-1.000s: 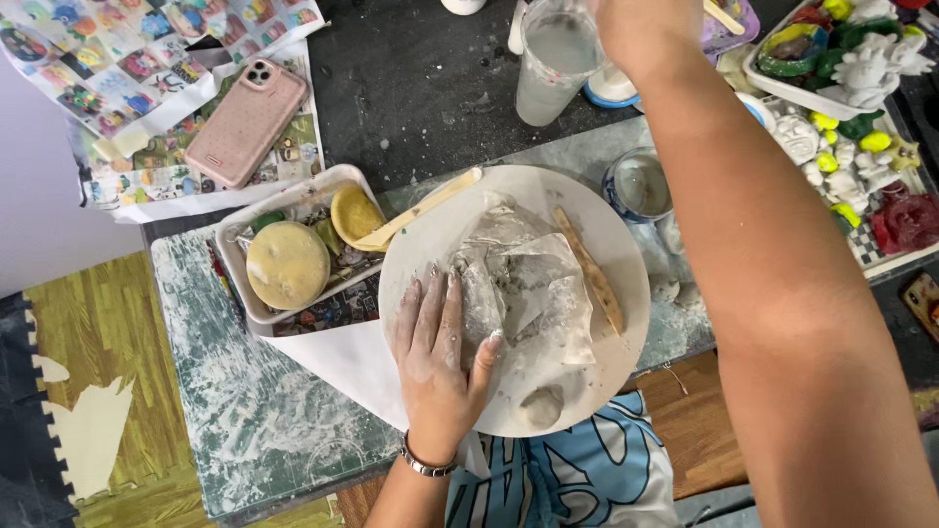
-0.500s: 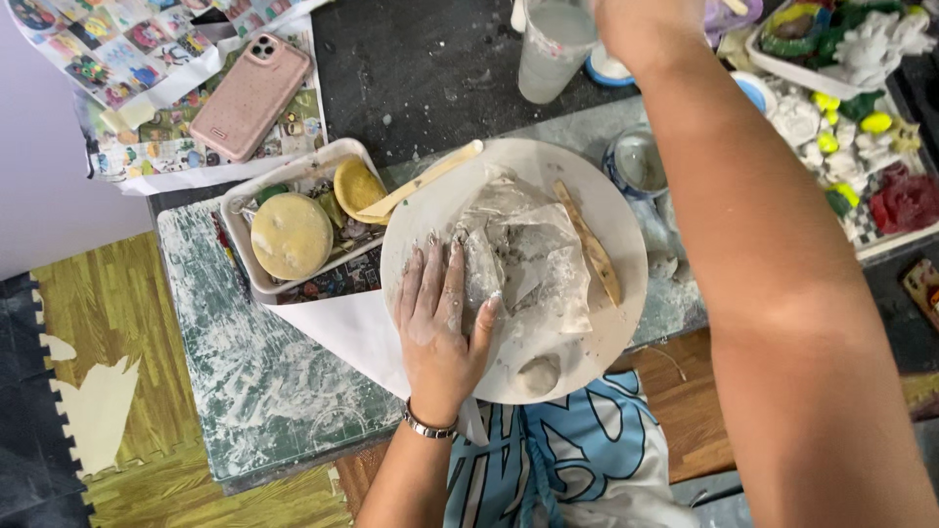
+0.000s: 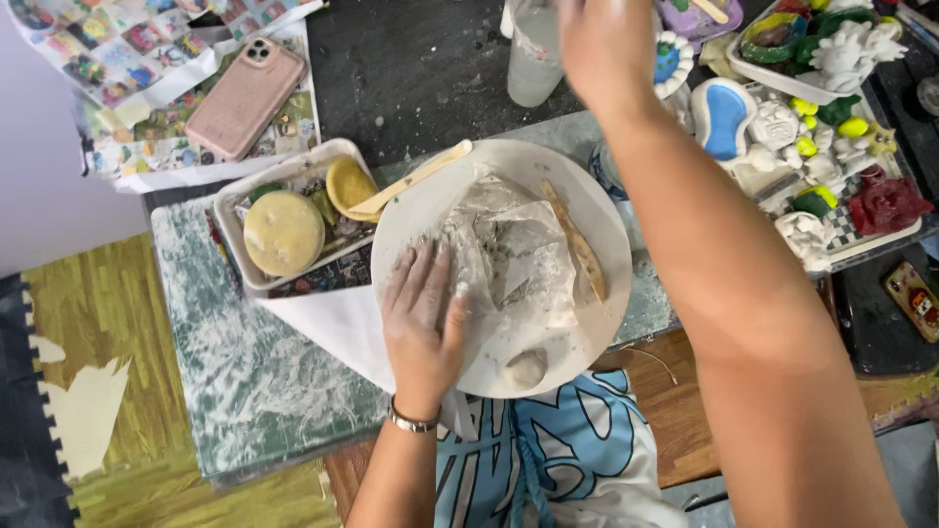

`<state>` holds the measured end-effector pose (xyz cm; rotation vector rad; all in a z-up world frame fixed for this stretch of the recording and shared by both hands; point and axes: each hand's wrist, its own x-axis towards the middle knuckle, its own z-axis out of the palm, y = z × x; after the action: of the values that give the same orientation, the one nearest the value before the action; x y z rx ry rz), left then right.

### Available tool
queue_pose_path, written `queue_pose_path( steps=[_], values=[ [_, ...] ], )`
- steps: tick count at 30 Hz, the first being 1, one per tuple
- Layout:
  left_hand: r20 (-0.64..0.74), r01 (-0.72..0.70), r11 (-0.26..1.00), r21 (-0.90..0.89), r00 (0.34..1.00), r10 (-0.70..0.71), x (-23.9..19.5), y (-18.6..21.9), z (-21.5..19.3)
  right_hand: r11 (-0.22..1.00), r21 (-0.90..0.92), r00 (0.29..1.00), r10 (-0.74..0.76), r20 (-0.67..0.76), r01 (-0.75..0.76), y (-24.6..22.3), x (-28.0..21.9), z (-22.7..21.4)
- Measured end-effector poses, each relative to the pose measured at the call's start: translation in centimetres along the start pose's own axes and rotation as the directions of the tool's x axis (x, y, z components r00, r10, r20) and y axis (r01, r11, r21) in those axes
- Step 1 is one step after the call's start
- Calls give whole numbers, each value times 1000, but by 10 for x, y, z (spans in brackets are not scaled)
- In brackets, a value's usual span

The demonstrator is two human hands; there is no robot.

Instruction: The person repeatedly shapes small pieces of white clay into rounded forms by hand. They roll the clay between their palms, refine the shape with their fingers, and occasionally dip their hands into a container of water to moisten the clay. The workspace is cluttered with various crafting tools and finished clay pieces.

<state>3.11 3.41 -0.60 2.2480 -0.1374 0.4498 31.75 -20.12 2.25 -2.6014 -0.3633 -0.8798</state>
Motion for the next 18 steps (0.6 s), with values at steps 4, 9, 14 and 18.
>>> queue_pose_path(
  steps=[4,9,14,18],
  values=[
    [-93,72,968,-242,991,-98,-5,-1,-6,939,335,962,-13,274,-83,-69,-79,-56],
    [-164,-77,996,-52,984,67,-15,22,-20,843,514,957,7,289,-162,-135,-173,-118],
    [-74,-70,834,-547,997,36,-35,58,-9,698,697,966,-33,258,-162,-170,-220,-146],
    [40,140,472,-871,975,-216,-51,88,10,752,657,988,-51,143,-56,-182,-242,-163]
  ],
)
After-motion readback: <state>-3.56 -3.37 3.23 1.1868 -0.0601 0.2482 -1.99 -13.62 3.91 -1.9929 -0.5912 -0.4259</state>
